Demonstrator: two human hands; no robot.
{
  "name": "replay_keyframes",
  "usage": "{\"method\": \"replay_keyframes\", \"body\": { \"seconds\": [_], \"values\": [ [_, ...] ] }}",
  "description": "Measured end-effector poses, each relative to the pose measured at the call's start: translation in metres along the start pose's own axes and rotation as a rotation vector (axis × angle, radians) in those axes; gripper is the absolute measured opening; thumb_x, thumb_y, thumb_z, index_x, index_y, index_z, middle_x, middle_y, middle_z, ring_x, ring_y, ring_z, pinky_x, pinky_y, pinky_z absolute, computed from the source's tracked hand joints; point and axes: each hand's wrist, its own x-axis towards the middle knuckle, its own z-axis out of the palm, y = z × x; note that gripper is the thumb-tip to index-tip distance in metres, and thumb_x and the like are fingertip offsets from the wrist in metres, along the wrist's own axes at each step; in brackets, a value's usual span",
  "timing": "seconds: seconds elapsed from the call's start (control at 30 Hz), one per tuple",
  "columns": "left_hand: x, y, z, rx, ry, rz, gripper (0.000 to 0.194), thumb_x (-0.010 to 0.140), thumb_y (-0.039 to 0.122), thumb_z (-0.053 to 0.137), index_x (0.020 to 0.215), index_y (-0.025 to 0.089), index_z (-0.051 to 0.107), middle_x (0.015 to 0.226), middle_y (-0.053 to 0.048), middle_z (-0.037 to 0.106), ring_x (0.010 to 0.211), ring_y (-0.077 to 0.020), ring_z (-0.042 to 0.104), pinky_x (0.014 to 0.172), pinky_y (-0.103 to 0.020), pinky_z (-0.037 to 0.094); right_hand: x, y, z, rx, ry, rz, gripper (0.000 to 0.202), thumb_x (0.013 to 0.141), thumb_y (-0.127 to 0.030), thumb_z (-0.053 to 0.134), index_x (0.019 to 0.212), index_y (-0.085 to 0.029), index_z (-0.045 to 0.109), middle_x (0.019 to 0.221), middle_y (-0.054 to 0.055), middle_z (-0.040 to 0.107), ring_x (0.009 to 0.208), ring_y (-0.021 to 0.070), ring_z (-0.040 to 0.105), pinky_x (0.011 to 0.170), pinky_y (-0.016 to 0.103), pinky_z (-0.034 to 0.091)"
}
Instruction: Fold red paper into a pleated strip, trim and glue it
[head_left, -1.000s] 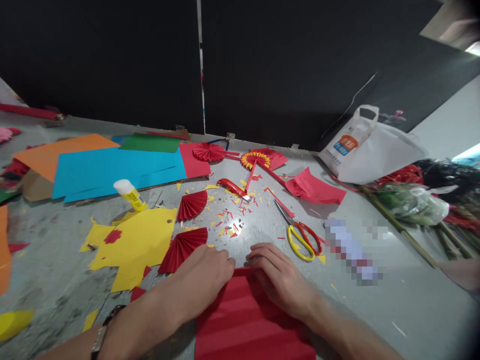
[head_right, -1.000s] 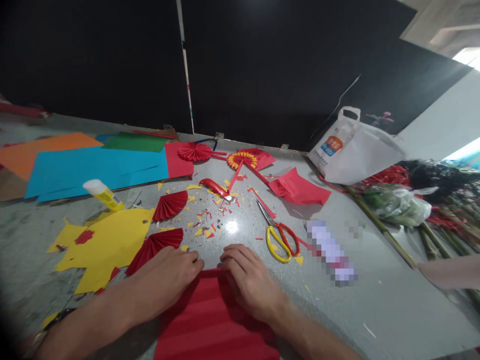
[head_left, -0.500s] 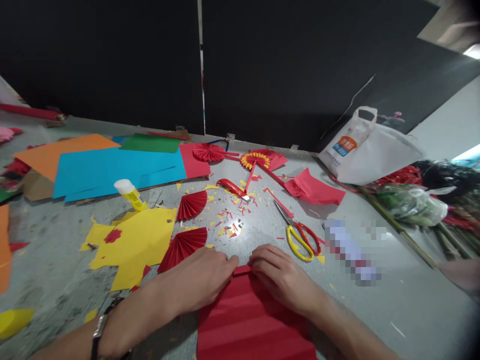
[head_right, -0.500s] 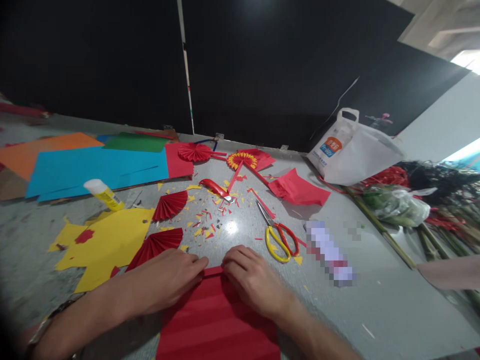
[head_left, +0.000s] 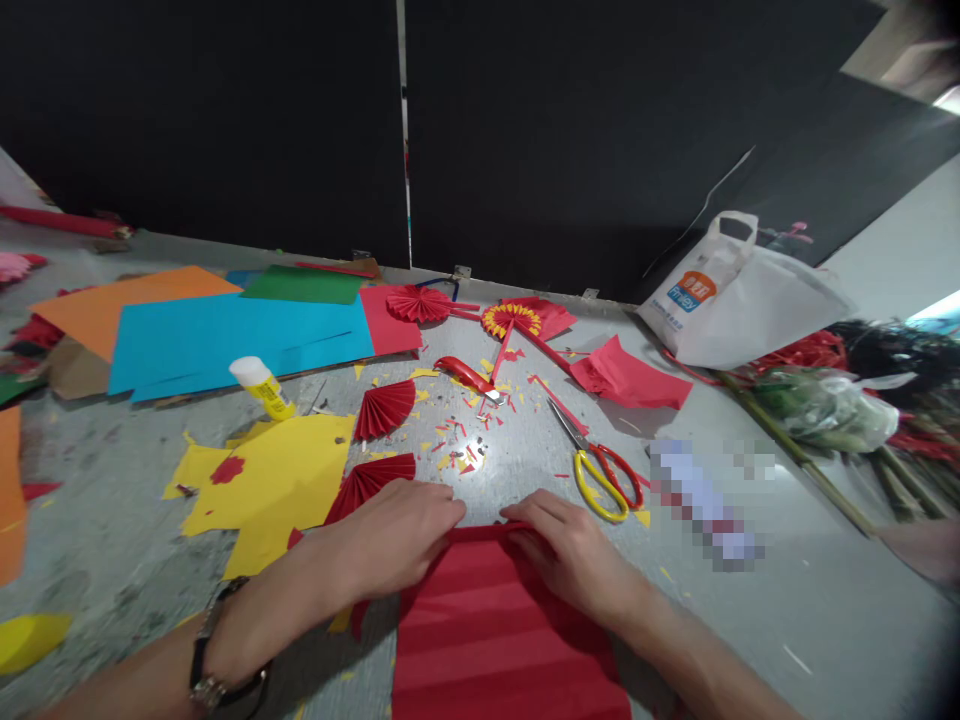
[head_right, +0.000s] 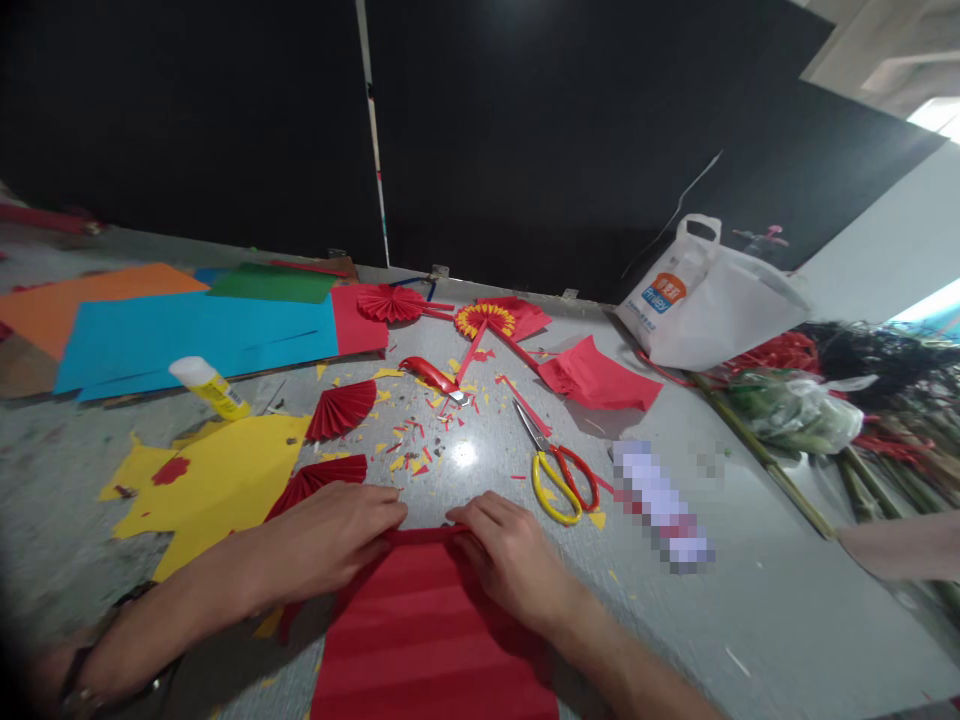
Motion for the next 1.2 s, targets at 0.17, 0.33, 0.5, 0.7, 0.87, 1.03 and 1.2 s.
{"method": "replay_keyframes", "body": {
  "seconds": [0.17,0.33,0.5,0.7,0.87,1.03,1.2],
  "values": [
    [0.002,-0.002,0.000,0.034,0.028,-0.006,0.018,0.098,0.004,0.063,0.091,0.019,0.069,0.093,-0.005,0.075,0.085,-0.0250,0.073,0.070,-0.034,0.048,0.002,0.003,0.002,-0.026,0.039,0.003,0.021,0.112,-0.012,0.056,0.109,-0.023,0.074,0.103,0.007,0.076,0.093,0.0207,0.074,0.081,0.032,0.063],
    [0.000,0.002,0.003,0.148,0.066,0.048,0.030,0.092,-0.007,0.058,0.102,0.019,0.070,0.101,-0.006,0.075,0.086,-0.0259,0.072,0.072,-0.035,0.049,-0.004,0.008,0.001,-0.150,0.039,-0.099,0.026,0.110,-0.006,0.052,0.119,-0.019,0.072,0.106,0.011,0.074,0.095,0.0250,0.070,0.082,0.038,0.062],
    [-0.011,0.004,0.012,0.298,0.130,0.142,0.031,0.088,-0.007,0.067,0.108,0.016,0.070,0.111,-0.010,0.075,0.098,-0.0292,0.071,0.078,-0.036,0.053,-0.008,0.011,-0.009,-0.274,-0.022,-0.290,0.032,0.112,-0.009,0.048,0.137,-0.015,0.067,0.114,0.014,0.077,0.099,0.0273,0.071,0.087,0.042,0.063],
    [-0.032,-0.004,0.035,0.378,0.280,0.254,0.018,0.100,0.007,0.065,0.115,0.013,0.073,0.115,-0.015,0.075,0.107,-0.0346,0.069,0.089,-0.046,0.058,-0.010,0.009,-0.013,-0.359,-0.071,-0.370,0.032,0.113,-0.009,0.046,0.137,-0.009,0.067,0.119,0.017,0.078,0.104,0.0284,0.072,0.090,0.042,0.062],
    [-0.035,-0.010,0.048,0.337,0.446,0.232,0.024,0.098,0.003,0.063,0.119,0.010,0.073,0.118,-0.016,0.073,0.112,-0.0343,0.067,0.098,-0.048,0.056,-0.013,0.007,-0.013,-0.379,-0.107,-0.361,0.033,0.109,-0.006,0.056,0.140,-0.007,0.066,0.125,0.019,0.076,0.113,0.0292,0.070,0.095,0.044,0.062],
    [-0.034,-0.012,0.045,0.239,0.484,0.209,0.029,0.092,-0.003,0.058,0.112,0.013,0.072,0.115,-0.012,0.070,0.105,-0.0296,0.066,0.097,-0.044,0.057,-0.006,-0.007,-0.013,-0.381,-0.127,-0.267,0.019,0.109,-0.010,0.060,0.125,-0.010,0.071,0.121,0.015,0.076,0.107,0.0281,0.070,0.090,0.043,0.061],
    [-0.036,-0.016,0.039,-0.120,0.471,0.191,0.023,0.104,0.005,0.054,0.111,0.017,0.072,0.114,-0.009,0.067,0.101,-0.0255,0.063,0.091,-0.037,0.054,0.017,-0.020,-0.011,-0.396,-0.140,-0.158,0.008,0.105,-0.012,0.071,0.099,-0.018,0.072,0.101,0.005,0.075,0.090,0.0240,0.070,0.080,0.038,0.057]
  ]
}}
